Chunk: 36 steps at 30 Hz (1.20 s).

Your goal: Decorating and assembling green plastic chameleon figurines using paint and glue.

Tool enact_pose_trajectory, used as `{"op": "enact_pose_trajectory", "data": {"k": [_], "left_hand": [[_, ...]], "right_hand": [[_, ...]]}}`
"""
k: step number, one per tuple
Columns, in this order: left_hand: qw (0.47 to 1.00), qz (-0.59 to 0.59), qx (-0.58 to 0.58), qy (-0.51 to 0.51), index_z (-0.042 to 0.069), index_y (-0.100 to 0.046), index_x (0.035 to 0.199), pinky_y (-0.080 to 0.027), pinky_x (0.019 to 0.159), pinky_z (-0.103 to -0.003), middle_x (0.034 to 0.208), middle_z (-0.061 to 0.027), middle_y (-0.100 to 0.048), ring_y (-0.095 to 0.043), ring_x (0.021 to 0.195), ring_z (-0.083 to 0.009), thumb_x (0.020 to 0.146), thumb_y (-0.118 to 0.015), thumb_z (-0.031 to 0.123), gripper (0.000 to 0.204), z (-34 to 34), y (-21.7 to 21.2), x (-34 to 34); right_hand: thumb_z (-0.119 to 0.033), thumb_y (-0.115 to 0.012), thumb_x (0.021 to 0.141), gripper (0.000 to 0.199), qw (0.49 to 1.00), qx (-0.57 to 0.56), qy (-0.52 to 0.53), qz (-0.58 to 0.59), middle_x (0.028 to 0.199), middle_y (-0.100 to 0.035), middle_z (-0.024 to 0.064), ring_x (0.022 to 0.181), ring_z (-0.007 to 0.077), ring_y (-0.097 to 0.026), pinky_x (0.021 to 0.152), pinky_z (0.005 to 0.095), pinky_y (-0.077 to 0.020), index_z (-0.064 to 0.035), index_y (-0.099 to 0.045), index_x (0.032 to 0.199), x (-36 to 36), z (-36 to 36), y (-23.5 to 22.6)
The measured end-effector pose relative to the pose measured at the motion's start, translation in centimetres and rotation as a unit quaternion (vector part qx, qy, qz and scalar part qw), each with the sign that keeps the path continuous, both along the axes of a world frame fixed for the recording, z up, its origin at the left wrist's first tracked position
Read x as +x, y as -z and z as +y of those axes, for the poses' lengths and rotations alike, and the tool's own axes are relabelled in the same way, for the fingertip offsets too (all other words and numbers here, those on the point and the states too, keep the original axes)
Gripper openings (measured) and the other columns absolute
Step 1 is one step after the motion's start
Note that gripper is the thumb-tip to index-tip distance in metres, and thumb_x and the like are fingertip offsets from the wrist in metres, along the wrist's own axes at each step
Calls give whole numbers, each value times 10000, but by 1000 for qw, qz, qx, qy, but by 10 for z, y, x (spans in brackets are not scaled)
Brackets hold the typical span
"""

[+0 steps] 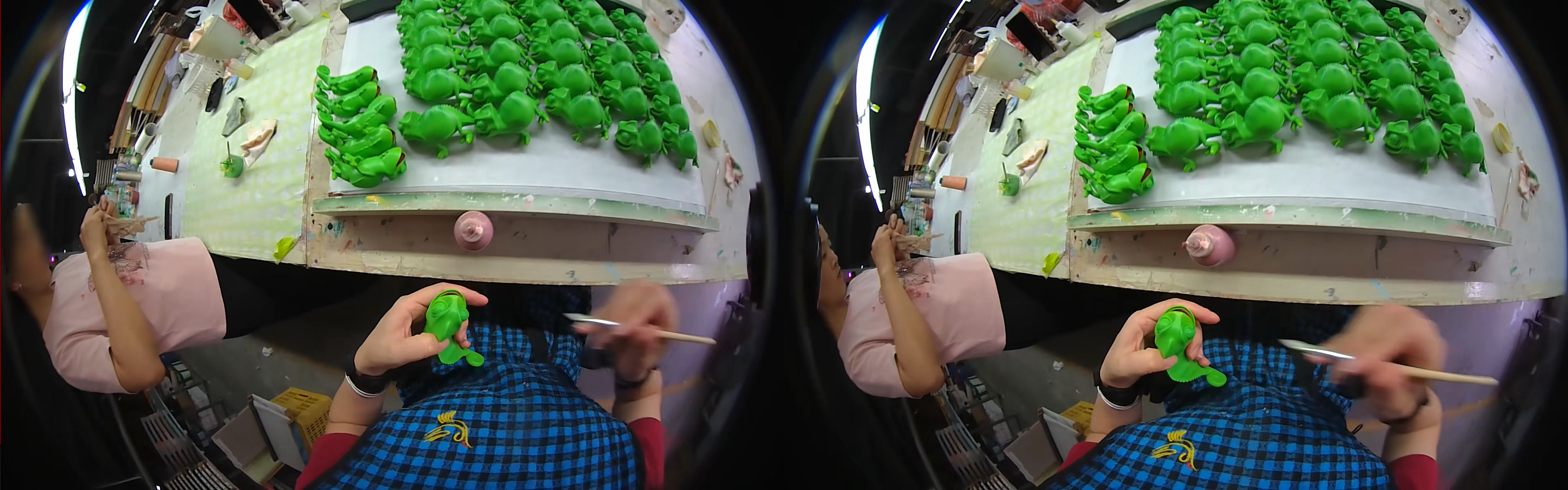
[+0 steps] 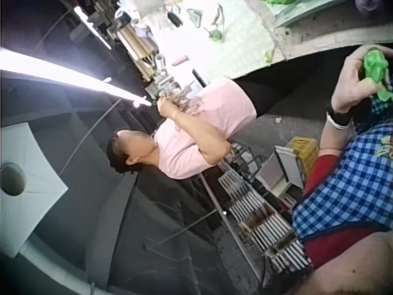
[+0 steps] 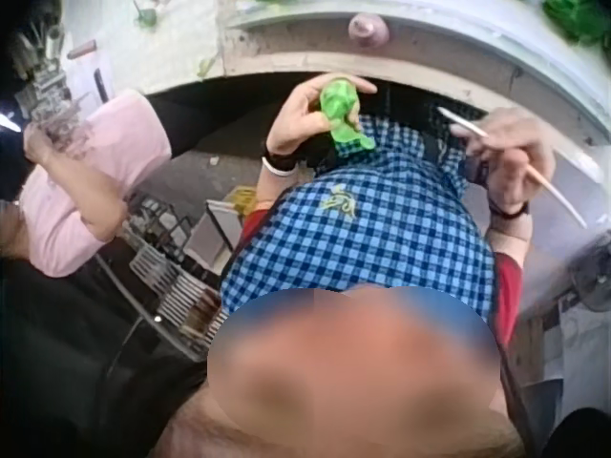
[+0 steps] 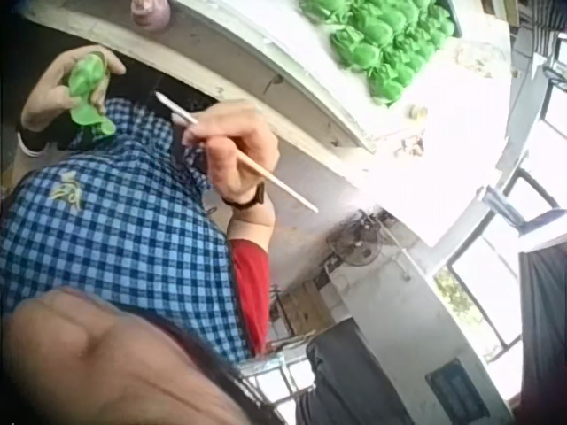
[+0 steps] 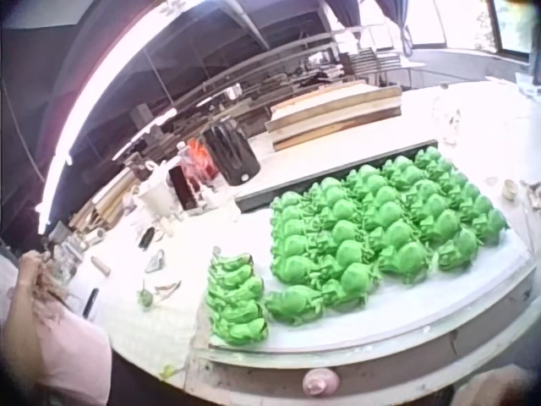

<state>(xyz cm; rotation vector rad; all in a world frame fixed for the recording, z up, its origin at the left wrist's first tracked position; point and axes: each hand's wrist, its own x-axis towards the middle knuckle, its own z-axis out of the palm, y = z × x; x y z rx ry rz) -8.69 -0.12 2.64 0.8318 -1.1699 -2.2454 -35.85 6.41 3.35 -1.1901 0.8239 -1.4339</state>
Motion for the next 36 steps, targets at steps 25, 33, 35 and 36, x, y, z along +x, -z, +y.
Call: {"op": "enact_pose_trajectory", "data": {"k": [25, 33, 35, 36], "left_hand": [[988, 41, 132, 71, -64, -454, 1152, -484, 722, -298, 815, -102, -565, -565, 739, -153, 619, -560, 86, 564, 1, 34, 49], [987, -4, 140, 78, -93, -465, 1105, -502, 728, -337, 784, -126, -564, -566, 723, -178, 585, -557, 75, 553, 1, 34, 45], [988, 82, 108, 77, -37, -452, 1183, -475, 720, -271, 863, -76, -563, -573, 779, -137, 654, -536, 56, 544, 0, 36, 46], [987, 44, 121, 96, -37, -452, 1183, -475, 720, -271, 863, -76, -563, -573, 779, -137, 654, -536, 56, 544, 0, 37, 46]], "right_hand": [[-114, -548, 851, 212, 971, 30, -73, 227, 582, -522, 62, 475, 169, -510, 431, 265, -394, -41, -568, 652, 110, -52, 15], [-84, -559, 834, 198, 977, -16, -41, 207, 580, -510, 76, 471, 195, -503, 425, 282, -392, -21, -540, 647, 106, -51, 17], [-74, -565, 827, 190, 978, -21, -40, 205, 580, -507, 78, 472, 199, -501, 423, 284, -391, -19, -534, 647, 106, -51, 18], [-66, -570, 821, 182, 978, -28, -40, 204, 580, -503, 80, 473, 201, -499, 422, 287, -388, -14, -529, 652, 106, -51, 18]]}}
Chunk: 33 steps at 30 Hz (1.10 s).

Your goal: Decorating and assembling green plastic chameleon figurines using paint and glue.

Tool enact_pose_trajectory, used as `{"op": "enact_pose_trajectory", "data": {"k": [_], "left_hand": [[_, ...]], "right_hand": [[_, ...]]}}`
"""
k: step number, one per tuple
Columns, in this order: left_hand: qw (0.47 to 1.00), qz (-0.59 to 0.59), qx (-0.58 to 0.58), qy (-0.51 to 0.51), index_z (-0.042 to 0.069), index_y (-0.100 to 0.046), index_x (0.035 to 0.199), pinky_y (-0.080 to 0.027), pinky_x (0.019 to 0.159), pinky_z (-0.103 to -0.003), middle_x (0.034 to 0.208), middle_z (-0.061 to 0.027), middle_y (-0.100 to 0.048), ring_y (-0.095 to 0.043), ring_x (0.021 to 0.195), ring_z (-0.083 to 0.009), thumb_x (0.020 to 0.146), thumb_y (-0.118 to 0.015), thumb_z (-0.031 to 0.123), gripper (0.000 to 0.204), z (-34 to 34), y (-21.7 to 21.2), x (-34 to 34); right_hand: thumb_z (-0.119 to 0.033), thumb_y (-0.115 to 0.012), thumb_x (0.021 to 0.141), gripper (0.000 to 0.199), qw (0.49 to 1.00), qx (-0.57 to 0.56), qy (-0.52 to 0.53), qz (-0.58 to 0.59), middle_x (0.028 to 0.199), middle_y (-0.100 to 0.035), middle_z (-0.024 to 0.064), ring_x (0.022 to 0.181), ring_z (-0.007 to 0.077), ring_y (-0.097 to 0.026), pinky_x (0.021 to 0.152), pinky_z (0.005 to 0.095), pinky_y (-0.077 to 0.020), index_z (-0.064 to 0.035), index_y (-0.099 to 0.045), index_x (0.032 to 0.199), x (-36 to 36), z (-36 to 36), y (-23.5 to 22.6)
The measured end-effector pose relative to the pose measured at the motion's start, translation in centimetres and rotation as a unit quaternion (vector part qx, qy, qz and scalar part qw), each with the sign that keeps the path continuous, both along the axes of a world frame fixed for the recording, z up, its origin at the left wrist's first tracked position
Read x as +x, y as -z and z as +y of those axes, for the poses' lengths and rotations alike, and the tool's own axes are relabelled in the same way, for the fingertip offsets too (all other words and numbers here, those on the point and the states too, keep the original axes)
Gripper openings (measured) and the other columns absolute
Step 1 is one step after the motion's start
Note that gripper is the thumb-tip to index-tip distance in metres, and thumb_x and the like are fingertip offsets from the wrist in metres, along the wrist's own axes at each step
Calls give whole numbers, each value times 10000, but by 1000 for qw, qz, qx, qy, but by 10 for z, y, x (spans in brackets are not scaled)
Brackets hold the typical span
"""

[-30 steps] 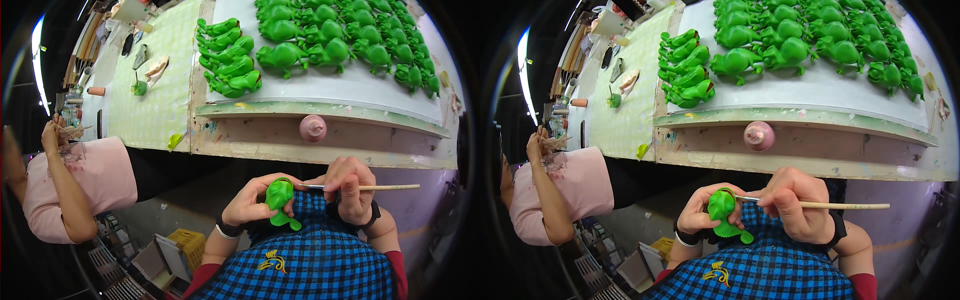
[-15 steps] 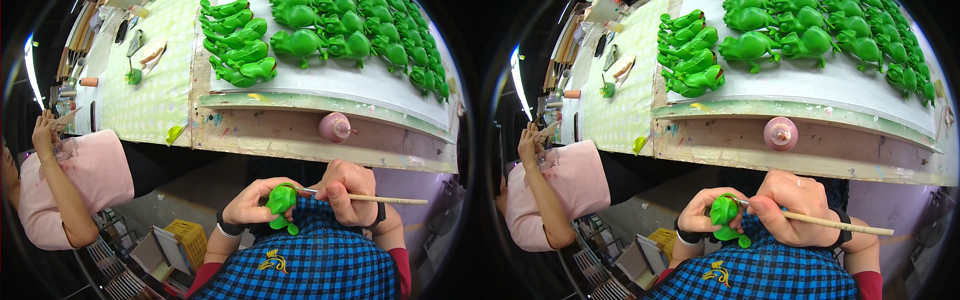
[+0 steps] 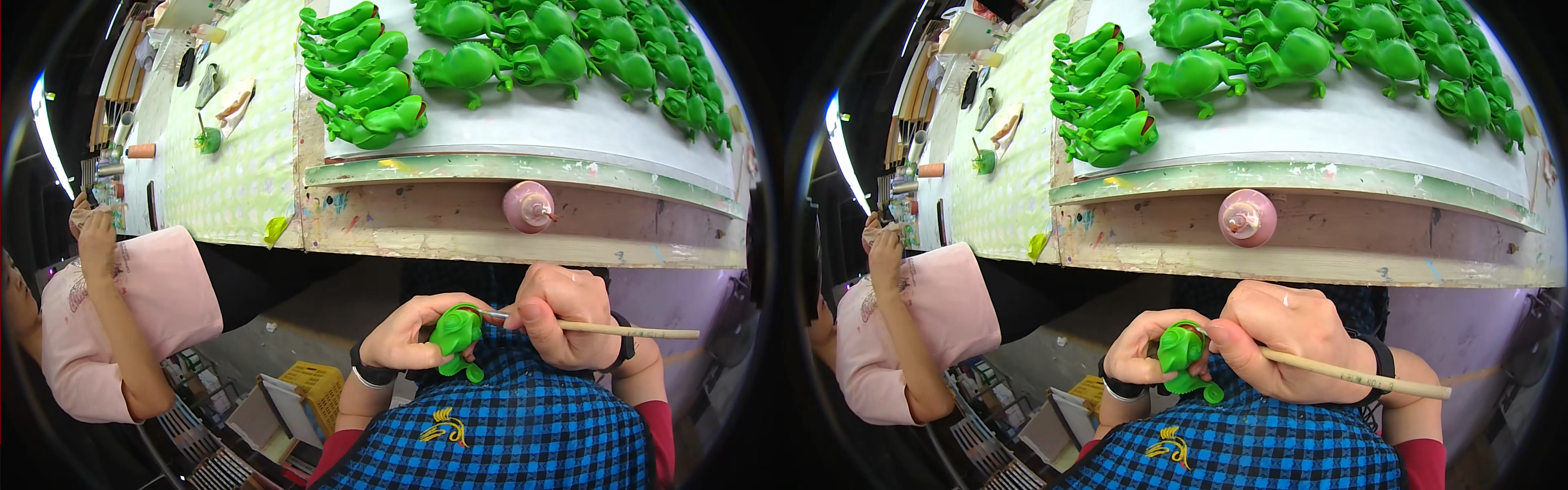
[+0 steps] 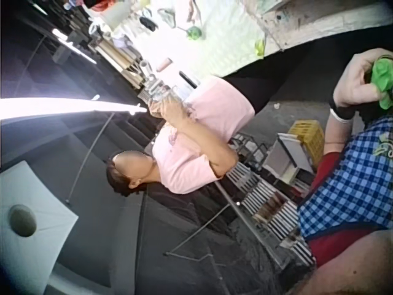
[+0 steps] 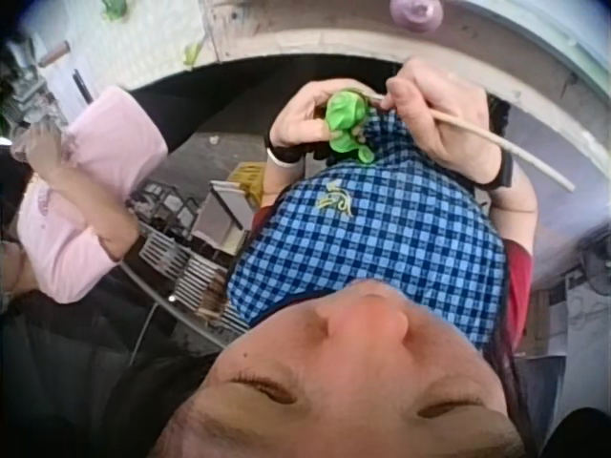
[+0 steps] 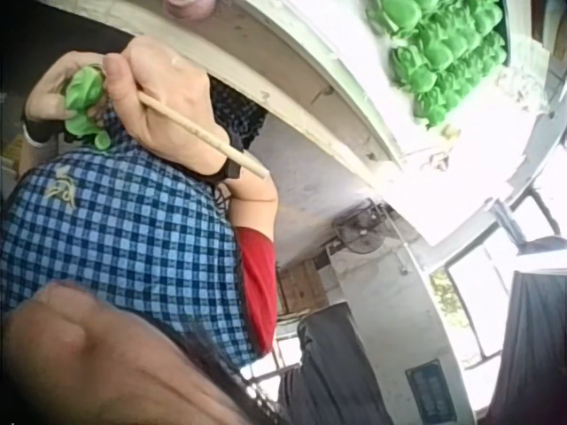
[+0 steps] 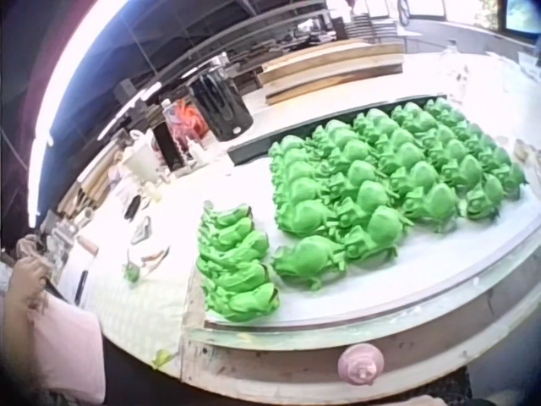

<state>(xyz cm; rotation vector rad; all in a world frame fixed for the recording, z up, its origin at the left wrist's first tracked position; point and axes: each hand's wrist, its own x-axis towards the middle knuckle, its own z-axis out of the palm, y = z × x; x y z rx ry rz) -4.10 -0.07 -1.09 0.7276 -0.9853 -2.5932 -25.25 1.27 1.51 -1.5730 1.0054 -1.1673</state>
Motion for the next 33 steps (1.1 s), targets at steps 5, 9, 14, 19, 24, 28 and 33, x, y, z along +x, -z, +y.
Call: {"op": "enact_pose_trajectory", "data": {"k": [5, 9, 14, 19, 24, 28, 33], "left_hand": [[1000, 17, -18, -18, -38, -454, 1183, -478, 719, -270, 863, -75, -563, -571, 775, -133, 651, -540, 62, 548, 1, 0, 0], [1000, -21, -7, 4, -37, -456, 1183, -478, 720, -268, 868, -73, -562, -568, 778, -129, 647, -542, 65, 552, 1, -2, -2], [999, -1, -32, -6, -34, -463, 1180, -478, 724, -264, 884, -72, -559, -559, 784, -117, 643, -543, 68, 553, 0, -3, -2], [999, -38, -24, 15, -31, -466, 1177, -477, 726, -260, 887, -66, -557, -552, 789, -109, 650, -542, 63, 541, -1, -6, -3], [998, -53, -28, 16, -26, -468, 1178, -474, 726, -257, 878, -56, -556, -541, 788, -100, 659, -536, 54, 529, -1, -9, -4], [997, -60, -31, 24, -21, -468, 1182, -471, 715, -255, 868, -49, -552, -531, 772, -95, 661, -530, 55, 530, -2, -9, -4], [997, -61, -38, 18, -19, -467, 1185, -468, 708, -255, 861, -44, -550, -531, 760, -96, 660, -524, 58, 534, 0, -8, -5]], "right_hand": [[-50, -573, 815, 170, 1000, -9, -7, 0, 582, -495, 84, 479, 208, -496, 419, 293, -383, -3, -516, 662, -1, 0, 1], [-47, -572, 815, 178, 1000, -15, -10, 1, 576, -472, 84, 468, 211, -477, 413, 299, -372, -1, -498, 660, -1, 0, 1], [-48, -574, 815, 182, 1000, -20, -16, 16, 569, -442, 81, 457, 212, -452, 408, 306, -359, -3, -486, 662, -1, 1, 0], [-45, -574, 815, 186, 998, -23, -38, 45, 569, -421, 84, 457, 218, -437, 406, 313, -349, -8, -474, 662, 0, 1, 1], [-45, -573, 816, 195, 998, -45, -12, 38, 569, -414, 84, 460, 221, -436, 413, 312, -353, -10, -462, 660, 0, 0, -1], [-48, -569, 820, 206, 997, -31, -37, 64, 567, -412, 82, 461, 223, -439, 418, 312, -359, -11, -454, 654, 0, 0, -2], [-51, -568, 821, 213, 998, -42, -9, 53, 564, -413, 82, 461, 222, -443, 418, 313, -361, -13, -452, 647, -1, 0, -3]]}}
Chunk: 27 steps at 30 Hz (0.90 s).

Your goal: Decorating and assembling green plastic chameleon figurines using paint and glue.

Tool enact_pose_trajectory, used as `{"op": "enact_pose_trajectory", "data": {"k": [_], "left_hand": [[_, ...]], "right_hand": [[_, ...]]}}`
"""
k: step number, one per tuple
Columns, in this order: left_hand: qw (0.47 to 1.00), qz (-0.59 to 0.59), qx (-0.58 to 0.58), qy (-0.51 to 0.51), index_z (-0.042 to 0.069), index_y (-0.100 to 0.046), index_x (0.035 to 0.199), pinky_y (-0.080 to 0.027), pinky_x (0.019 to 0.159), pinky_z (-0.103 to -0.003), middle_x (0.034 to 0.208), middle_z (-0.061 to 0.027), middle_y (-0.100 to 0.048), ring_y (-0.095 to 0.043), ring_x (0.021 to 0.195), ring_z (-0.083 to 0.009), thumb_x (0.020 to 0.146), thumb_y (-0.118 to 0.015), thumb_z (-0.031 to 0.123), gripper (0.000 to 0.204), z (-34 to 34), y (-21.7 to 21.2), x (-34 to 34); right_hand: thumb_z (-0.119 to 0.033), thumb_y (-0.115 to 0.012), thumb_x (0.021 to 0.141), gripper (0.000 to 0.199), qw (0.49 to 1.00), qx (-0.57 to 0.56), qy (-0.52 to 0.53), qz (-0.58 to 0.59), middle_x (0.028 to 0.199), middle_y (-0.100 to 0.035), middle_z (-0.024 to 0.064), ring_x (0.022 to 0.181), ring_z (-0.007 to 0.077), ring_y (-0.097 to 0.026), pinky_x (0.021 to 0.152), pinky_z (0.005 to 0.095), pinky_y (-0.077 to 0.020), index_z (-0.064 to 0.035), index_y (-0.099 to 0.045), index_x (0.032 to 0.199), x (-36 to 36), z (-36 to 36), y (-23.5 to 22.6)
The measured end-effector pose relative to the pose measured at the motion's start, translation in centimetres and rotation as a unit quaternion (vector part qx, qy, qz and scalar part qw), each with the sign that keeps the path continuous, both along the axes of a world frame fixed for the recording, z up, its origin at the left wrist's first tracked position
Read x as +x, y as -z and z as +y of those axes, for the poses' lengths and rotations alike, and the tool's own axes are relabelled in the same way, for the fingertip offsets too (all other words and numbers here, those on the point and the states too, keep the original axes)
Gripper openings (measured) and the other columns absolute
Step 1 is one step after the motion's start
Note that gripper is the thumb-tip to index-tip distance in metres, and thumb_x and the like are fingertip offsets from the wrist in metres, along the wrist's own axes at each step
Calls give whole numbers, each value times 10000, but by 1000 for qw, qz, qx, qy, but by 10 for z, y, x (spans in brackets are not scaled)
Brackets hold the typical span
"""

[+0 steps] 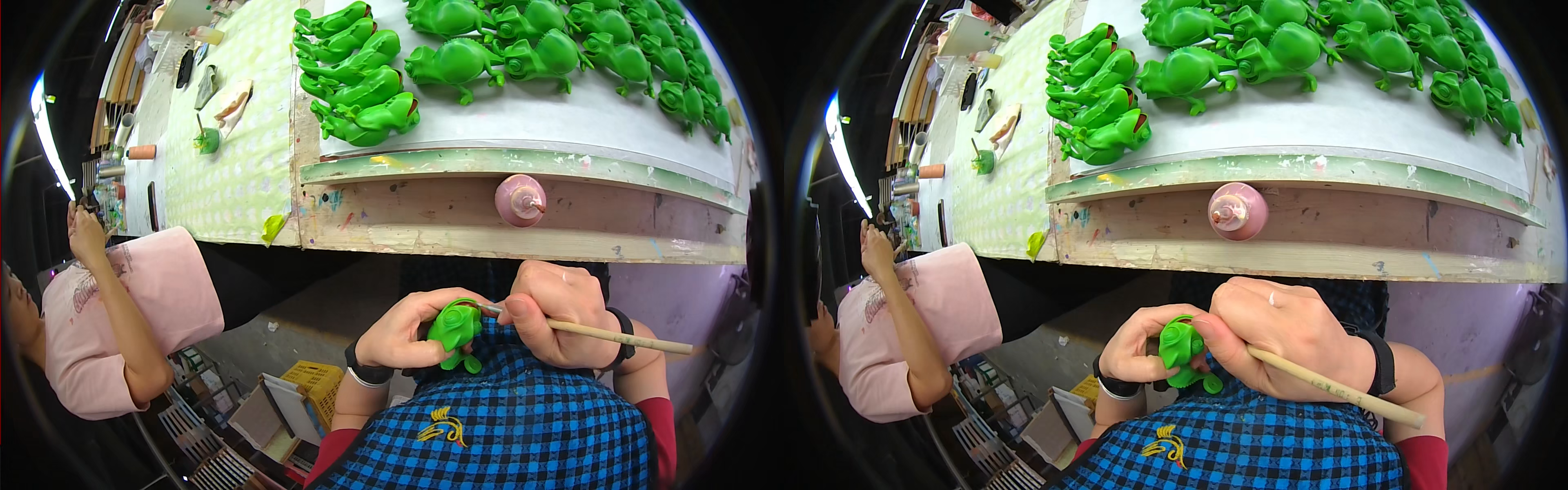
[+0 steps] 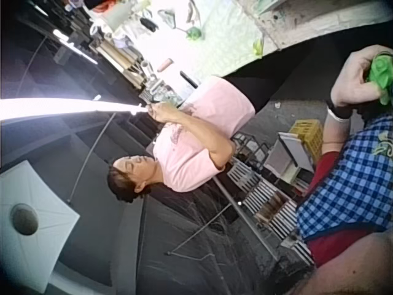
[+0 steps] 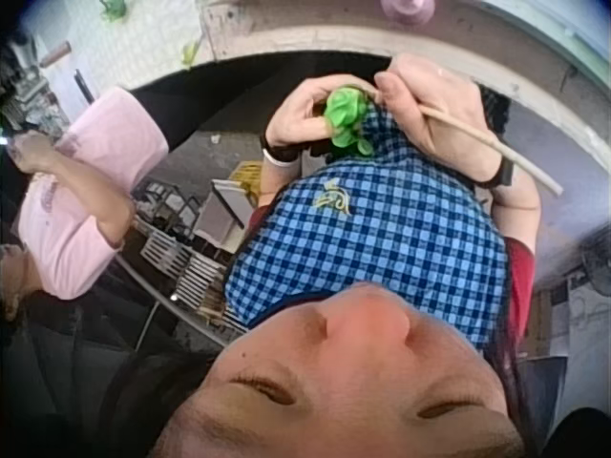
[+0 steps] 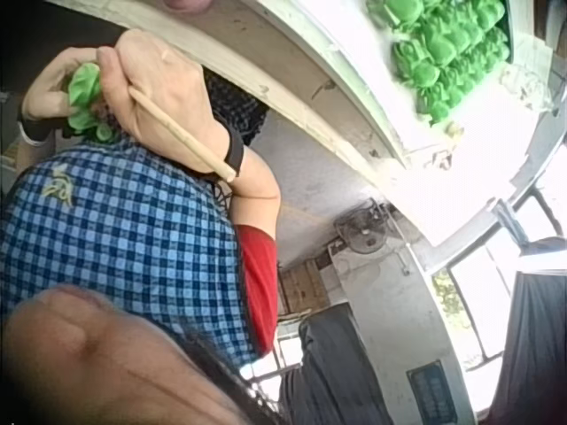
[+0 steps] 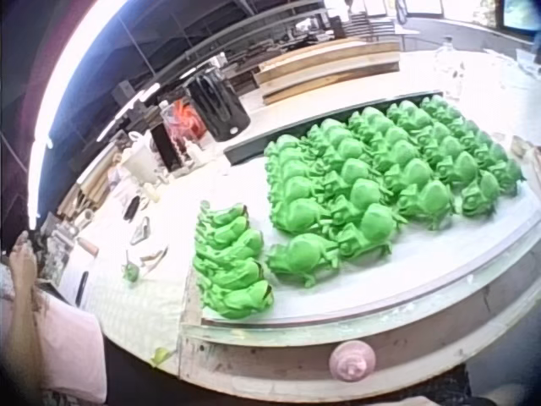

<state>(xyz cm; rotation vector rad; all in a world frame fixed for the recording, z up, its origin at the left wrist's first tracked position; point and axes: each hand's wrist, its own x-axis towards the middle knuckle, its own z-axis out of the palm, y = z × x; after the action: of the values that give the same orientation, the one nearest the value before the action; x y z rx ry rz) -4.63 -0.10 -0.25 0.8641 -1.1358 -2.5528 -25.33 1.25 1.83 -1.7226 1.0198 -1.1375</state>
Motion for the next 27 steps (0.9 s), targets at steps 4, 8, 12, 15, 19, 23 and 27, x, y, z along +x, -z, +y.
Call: {"op": "enact_pose_trajectory", "data": {"k": [4, 8, 12, 15, 19, 23, 27], "left_hand": [[1000, -8, -4, 2, -18, -468, 1184, -467, 705, -253, 853, -43, -550, -533, 748, -97, 659, -520, 64, 535, 0, 1, 0], [999, 35, -16, -17, -17, -468, 1183, -465, 705, -247, 854, -42, -551, -540, 761, -98, 660, -517, 63, 532, 0, 2, 0], [1000, -5, -6, 11, -17, -467, 1184, -464, 706, -244, 862, -40, -550, -541, 768, -97, 661, -516, 61, 531, -1, 0, -2], [1000, -11, -2, 8, -19, -464, 1185, -465, 711, -248, 863, -39, -548, -539, 771, -96, 659, -516, 61, 535, -1, -2, -3], [1000, 4, -12, -6, -22, -483, 1170, -459, 716, -238, 869, -38, -550, -542, 774, -95, 653, -515, 60, 525, 0, 1, -2], [997, 38, -11, -67, -40, -501, 1151, -444, 724, -231, 818, -53, -572, -548, 760, -101, 661, -525, 97, 509, 2, 3, 3], [993, 45, -10, -107, -135, -468, 1112, -505, 768, -349, 785, -93, -559, -560, 753, -144, 622, -578, 125, 566, 1, 3, 0]], "right_hand": [[-50, -569, 820, 215, 999, 16, -27, 15, 563, -416, 82, 461, 221, -446, 416, 313, -365, -16, -451, 644, -1, -1, 0], [-49, -569, 820, 215, 1000, -9, 5, 0, 562, -414, 81, 460, 220, -446, 414, 312, -365, -17, -452, 642, -1, 0, 2], [-51, -569, 820, 215, 1000, -4, 5, -2, 563, -412, 82, 458, 221, -445, 412, 311, -365, -18, -452, 642, -1, 0, 1], [-64, -568, 823, 210, 1000, -2, -1, 7, 565, -430, 80, 460, 213, -465, 408, 308, -369, -18, -465, 646, -4, -1, -1], [-132, -561, 846, 218, 990, 119, -28, -74, 570, -514, 56, 470, 162, -537, 404, 283, -407, -28, -527, 658, -24, 8, -8], [-445, -221, 938, 539, 922, 72, 273, -264, 447, -443, 43, 376, 135, -454, 369, 248, -429, -91, -443, 598, -86, 28, -30], [-239, -415, 931, 248, 826, -51, 541, -150, 557, -286, -39, 475, 49, -291, 451, 191, -299, -45, -495, 798, -239, 29, -62]]}}
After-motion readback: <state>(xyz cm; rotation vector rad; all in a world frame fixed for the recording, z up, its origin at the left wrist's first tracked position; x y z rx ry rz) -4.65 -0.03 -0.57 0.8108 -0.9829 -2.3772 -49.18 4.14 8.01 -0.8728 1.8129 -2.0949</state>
